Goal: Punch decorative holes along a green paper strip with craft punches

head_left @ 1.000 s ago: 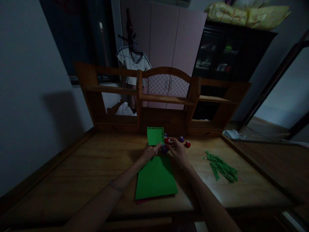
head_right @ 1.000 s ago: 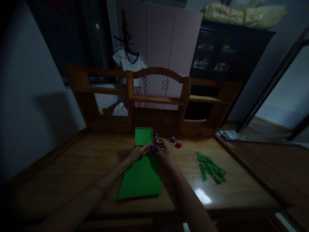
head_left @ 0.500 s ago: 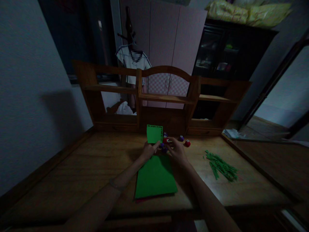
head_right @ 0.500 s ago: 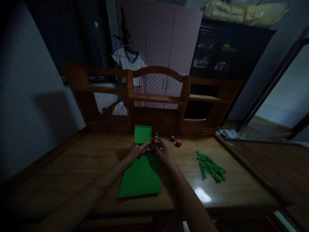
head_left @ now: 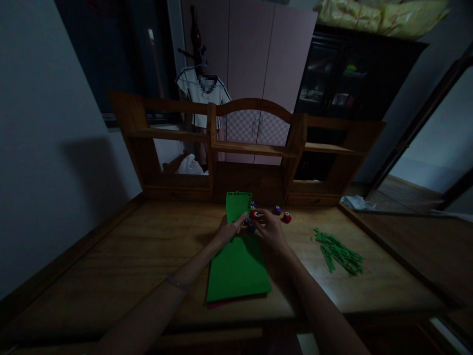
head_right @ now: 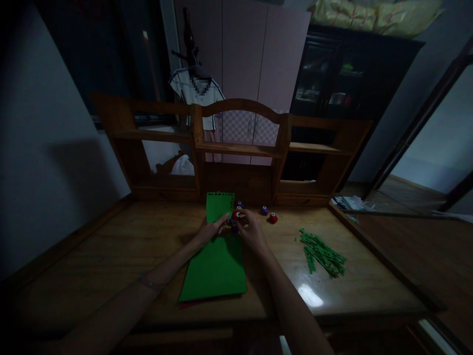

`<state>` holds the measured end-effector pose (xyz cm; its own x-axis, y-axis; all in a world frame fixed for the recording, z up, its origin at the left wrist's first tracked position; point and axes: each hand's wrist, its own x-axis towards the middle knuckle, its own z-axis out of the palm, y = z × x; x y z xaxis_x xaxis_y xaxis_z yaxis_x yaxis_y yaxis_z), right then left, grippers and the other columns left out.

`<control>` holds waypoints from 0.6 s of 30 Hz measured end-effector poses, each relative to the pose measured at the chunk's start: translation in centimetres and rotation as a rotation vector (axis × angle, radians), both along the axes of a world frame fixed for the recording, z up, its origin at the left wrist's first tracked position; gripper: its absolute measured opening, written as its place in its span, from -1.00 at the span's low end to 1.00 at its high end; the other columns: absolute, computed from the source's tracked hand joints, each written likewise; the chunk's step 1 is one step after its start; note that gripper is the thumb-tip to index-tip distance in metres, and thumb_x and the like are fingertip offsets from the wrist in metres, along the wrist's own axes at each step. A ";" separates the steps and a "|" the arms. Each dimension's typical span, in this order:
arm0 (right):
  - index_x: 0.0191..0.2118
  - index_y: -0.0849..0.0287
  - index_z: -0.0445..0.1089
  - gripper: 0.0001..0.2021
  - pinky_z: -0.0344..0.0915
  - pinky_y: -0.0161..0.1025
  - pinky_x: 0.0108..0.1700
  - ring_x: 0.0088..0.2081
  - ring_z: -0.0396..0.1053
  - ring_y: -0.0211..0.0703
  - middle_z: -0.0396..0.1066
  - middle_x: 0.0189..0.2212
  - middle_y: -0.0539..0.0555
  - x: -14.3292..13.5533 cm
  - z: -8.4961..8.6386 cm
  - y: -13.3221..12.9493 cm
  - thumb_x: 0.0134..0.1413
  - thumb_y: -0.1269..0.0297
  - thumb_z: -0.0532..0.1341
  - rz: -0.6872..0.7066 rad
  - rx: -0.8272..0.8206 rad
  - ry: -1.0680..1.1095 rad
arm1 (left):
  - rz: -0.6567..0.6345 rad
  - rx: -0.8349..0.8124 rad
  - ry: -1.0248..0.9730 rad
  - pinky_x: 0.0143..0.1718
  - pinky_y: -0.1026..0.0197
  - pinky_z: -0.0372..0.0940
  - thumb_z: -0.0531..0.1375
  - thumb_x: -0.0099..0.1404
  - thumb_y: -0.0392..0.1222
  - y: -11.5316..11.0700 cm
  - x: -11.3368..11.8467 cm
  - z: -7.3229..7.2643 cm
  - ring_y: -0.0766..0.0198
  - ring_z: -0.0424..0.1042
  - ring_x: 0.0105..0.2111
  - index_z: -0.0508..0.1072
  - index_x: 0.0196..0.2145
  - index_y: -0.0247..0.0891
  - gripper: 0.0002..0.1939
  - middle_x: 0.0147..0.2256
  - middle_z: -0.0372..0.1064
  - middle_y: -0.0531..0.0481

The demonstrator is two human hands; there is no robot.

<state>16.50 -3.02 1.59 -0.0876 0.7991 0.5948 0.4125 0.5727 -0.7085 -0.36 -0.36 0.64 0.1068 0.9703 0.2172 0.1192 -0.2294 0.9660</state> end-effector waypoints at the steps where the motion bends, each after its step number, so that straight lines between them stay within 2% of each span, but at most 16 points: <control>1: -0.08 0.12 0.33 -0.73 0.39 -0.18 -0.23 -0.25 0.43 -0.12 0.42 -0.19 0.12 0.0 0.0 0.0 0.07 0.25 0.17 0.003 0.002 0.000 | 0.003 0.007 0.000 -0.58 0.29 0.07 0.13 0.10 0.16 0.1 0.0 0.0 0.39 0.12 -0.72 0.19 -0.73 -0.25 -0.52 -0.76 0.09 0.11; 10: -0.08 0.12 0.33 -0.72 0.38 -0.21 -0.30 -0.32 0.45 -0.14 0.44 -0.22 0.11 -0.1 0.2 -0.3 0.05 0.25 0.19 0.026 -0.062 0.013 | 0.026 0.028 -0.002 -0.57 0.30 0.08 0.12 0.10 0.20 0.3 -0.1 -0.1 0.40 0.12 -0.71 0.19 -0.74 -0.26 -0.49 -0.76 0.09 0.10; 18: -0.09 0.12 0.34 -0.71 0.39 -0.21 -0.28 -0.31 0.46 -0.12 0.46 -0.25 0.09 -0.1 0.0 0.0 0.03 0.23 0.21 0.076 -0.094 0.074 | 0.020 -0.004 -0.006 -0.57 0.29 0.05 0.14 0.10 0.16 -0.3 -0.2 0.7 0.40 0.11 -0.70 0.22 -0.73 -0.26 -0.52 -0.75 0.09 0.11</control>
<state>16.41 -3.00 1.58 -0.1085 0.8441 0.5251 0.3154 0.5302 -0.7870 -0.51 -0.64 1.34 0.0864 0.9730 0.2142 0.1181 -0.2235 0.9675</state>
